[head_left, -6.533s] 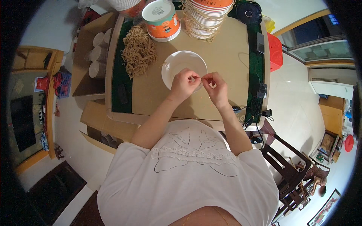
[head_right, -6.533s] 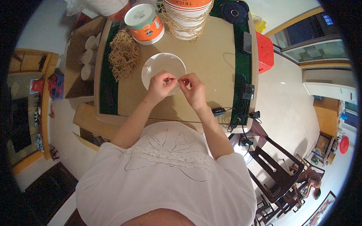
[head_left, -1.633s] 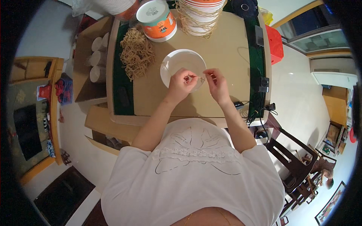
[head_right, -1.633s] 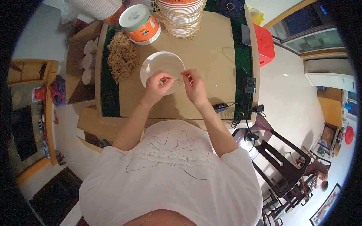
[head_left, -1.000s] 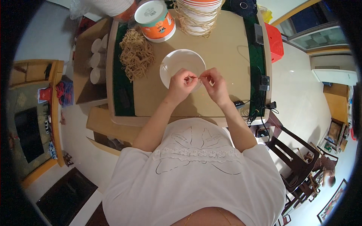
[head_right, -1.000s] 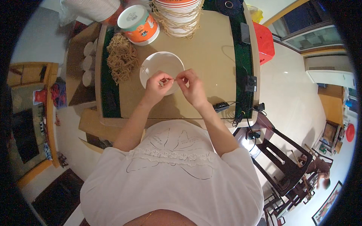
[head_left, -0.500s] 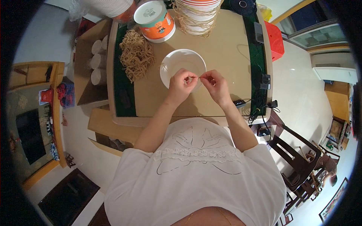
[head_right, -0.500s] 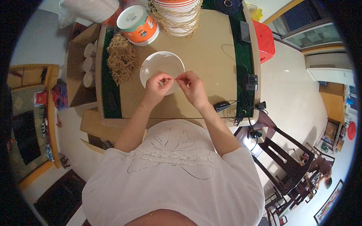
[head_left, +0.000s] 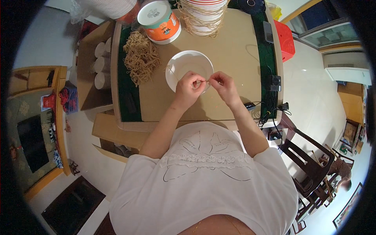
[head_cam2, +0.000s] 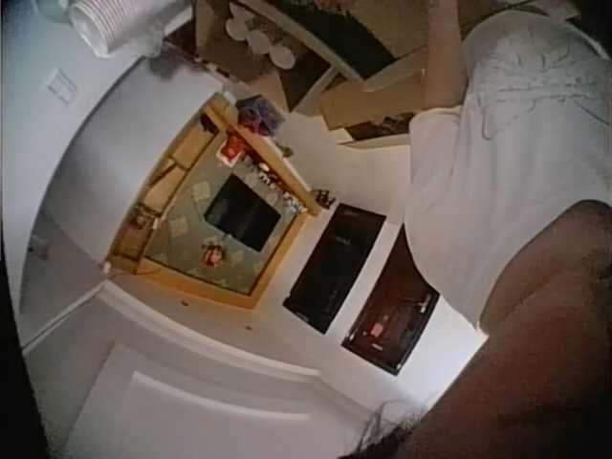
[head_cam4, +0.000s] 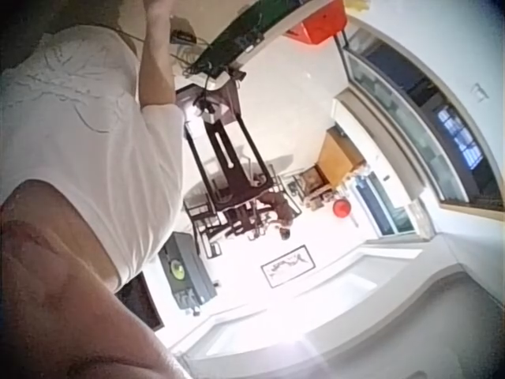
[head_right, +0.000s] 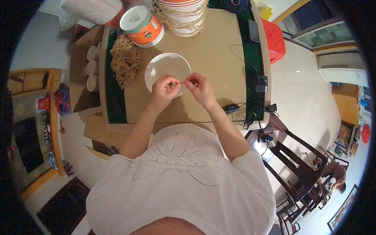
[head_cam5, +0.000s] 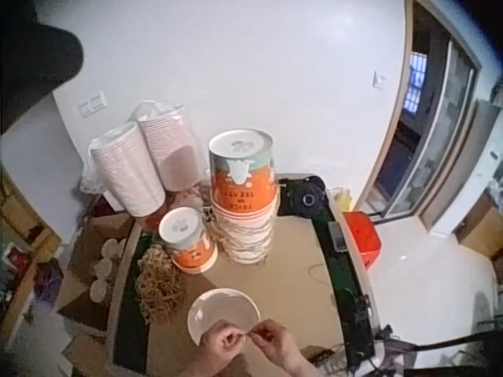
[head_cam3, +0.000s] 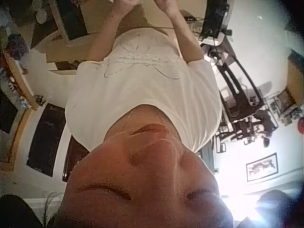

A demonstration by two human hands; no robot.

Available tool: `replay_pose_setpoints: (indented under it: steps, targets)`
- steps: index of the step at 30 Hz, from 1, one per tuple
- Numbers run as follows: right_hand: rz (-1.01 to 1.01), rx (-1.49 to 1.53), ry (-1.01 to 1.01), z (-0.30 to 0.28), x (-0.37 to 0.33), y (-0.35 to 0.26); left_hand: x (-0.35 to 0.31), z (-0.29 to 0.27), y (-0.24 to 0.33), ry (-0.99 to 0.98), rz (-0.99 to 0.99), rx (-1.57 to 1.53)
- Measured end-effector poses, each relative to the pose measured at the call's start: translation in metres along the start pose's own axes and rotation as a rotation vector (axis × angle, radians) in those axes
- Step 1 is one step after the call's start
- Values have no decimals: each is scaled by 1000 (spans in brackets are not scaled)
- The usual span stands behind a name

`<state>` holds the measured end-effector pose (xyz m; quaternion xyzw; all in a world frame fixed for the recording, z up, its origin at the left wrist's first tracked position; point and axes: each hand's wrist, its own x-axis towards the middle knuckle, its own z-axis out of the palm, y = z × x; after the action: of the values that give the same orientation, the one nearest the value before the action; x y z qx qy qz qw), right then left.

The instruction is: Assembling and preparing paper cup packaging by handling materials and string.

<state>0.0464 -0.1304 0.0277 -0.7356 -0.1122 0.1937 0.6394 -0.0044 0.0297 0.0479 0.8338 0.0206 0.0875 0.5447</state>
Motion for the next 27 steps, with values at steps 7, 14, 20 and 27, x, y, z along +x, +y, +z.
replay_pose_setpoints:
  steps: [7, 14, 20, 27]
  targets:
    - [41, 113, 0, -1, -7, -6, -1, 1, -6, 34, -34, -75]
    - [37, 60, 7, 2, -7, -6, 0, -1, -4, 7, 13, -71]
    - [57, 56, 0, 0, -5, -7, 0, -2, 3, -10, 4, -36]
    - [21, 53, -12, -1, -2, -1, 2, -1, 4, -9, 30, -18]
